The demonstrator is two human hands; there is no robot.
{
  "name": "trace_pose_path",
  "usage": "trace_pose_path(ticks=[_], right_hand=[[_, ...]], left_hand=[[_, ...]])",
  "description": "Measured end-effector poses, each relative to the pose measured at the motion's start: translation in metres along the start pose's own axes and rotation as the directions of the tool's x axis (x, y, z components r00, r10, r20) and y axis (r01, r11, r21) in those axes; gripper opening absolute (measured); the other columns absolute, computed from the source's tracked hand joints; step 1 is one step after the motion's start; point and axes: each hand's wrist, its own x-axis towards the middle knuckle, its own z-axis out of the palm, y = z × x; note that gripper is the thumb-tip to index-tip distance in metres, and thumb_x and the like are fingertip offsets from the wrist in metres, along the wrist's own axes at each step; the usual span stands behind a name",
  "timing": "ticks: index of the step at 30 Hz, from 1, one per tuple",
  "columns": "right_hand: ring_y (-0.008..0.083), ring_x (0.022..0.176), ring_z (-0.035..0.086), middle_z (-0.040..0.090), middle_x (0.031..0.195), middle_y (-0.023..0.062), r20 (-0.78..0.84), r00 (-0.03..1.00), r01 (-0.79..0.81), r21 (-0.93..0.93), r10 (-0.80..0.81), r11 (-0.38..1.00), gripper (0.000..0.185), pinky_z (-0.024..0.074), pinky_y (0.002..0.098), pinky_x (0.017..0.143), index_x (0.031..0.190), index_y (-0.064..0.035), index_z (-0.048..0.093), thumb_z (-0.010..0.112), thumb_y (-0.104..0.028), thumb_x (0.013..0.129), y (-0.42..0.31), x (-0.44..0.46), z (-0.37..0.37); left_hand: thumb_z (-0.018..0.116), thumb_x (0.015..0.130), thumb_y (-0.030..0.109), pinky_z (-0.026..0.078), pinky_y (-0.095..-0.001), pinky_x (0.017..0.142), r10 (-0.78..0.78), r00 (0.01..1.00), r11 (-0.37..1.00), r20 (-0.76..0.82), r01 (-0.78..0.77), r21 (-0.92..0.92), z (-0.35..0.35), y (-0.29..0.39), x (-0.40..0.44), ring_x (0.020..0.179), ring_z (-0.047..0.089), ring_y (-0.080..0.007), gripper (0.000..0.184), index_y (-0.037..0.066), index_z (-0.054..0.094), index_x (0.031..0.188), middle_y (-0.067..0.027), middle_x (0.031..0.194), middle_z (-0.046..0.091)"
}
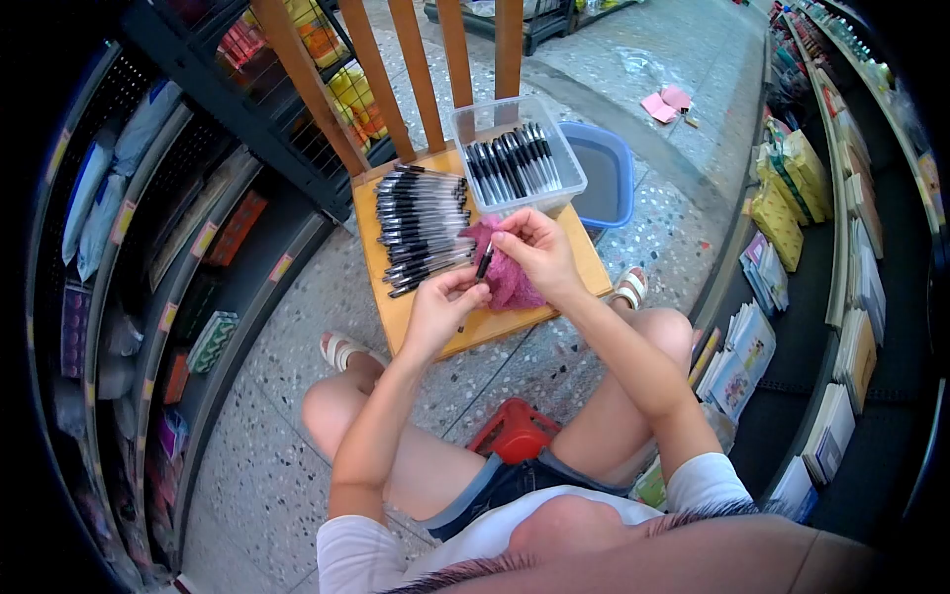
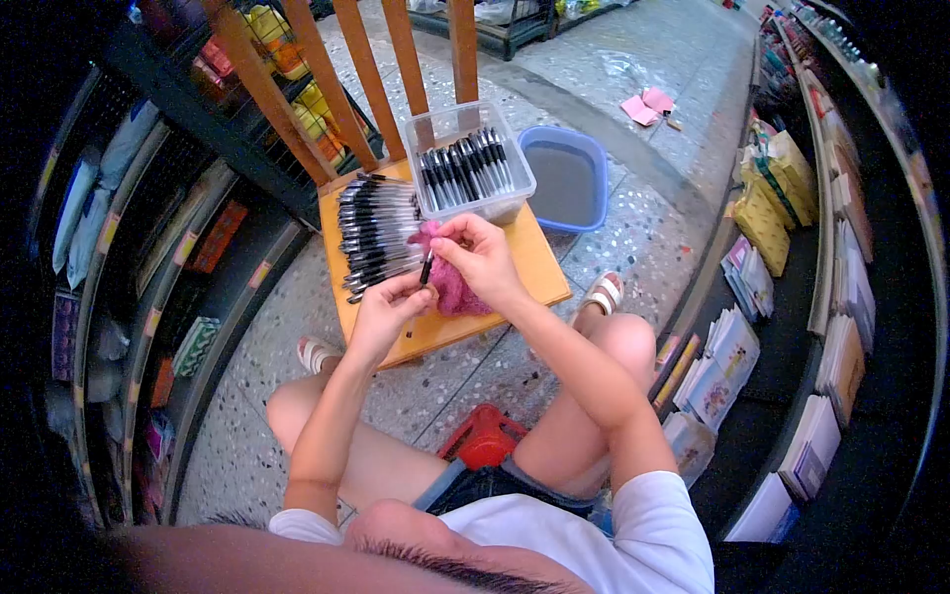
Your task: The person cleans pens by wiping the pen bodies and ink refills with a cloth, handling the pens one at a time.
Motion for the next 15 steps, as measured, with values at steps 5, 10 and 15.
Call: trace_pose_path(ticks=[5, 10, 15], right_hand=[[0.0035, 0.073, 0.054, 0.06, 0.083, 0.0, -0.017, 1.0, -0.011, -0.082, 0.01, 0.997, 0.007, 0.0451, 0.018, 0.067, 0.094, -0.0036, 0.053, 0.056, -0.008, 0.09, -0.004, 0.0, -0.006], [0.0061, 0.078, 0.056, 0.06, 0.087, 0.0006, -0.055, 0.987, -0.13, 0.305, 0.154, 0.943, 0.011, 0.0465, 0.0202, 0.07, 0.099, -0.0032, 0.053, 0.055, -0.009, 0.09, 0.002, 0.0, 0.007], [0.0074, 0.084, 0.057, 0.061, 0.092, 0.0012, 0.096, 0.967, -0.249, 0.556, 0.236, 0.793, 0.016, 0.047, 0.0211, 0.073, 0.104, -0.0059, 0.051, 0.056, -0.007, 0.089, 0.004, -0.005, 0.02]], left_hand=[[0.062, 0.086, 0.014, 0.051, -0.0226, 0.067, -0.05, 0.998, 0.994, -0.038, 0.053, 0.095, -0.003, -0.001, -0.011, 0.073, 0.063, -0.0116, 0.024, -0.003, 0.06, 0.104, -0.0067, 0.086, 0.065], [0.061, 0.087, 0.013, 0.051, -0.0223, 0.065, -0.016, 0.996, 0.999, -0.09, 0.012, -0.043, -0.005, -0.001, -0.012, 0.071, 0.063, -0.0117, 0.022, -0.003, 0.061, 0.102, -0.0069, 0.084, 0.065], [0.064, 0.085, 0.012, 0.049, -0.02, 0.06, 0.031, 0.99, 0.999, -0.137, -0.034, -0.02, 0.002, -0.002, -0.007, 0.069, 0.062, -0.0092, 0.022, -0.003, 0.063, 0.101, -0.0054, 0.082, 0.066]])
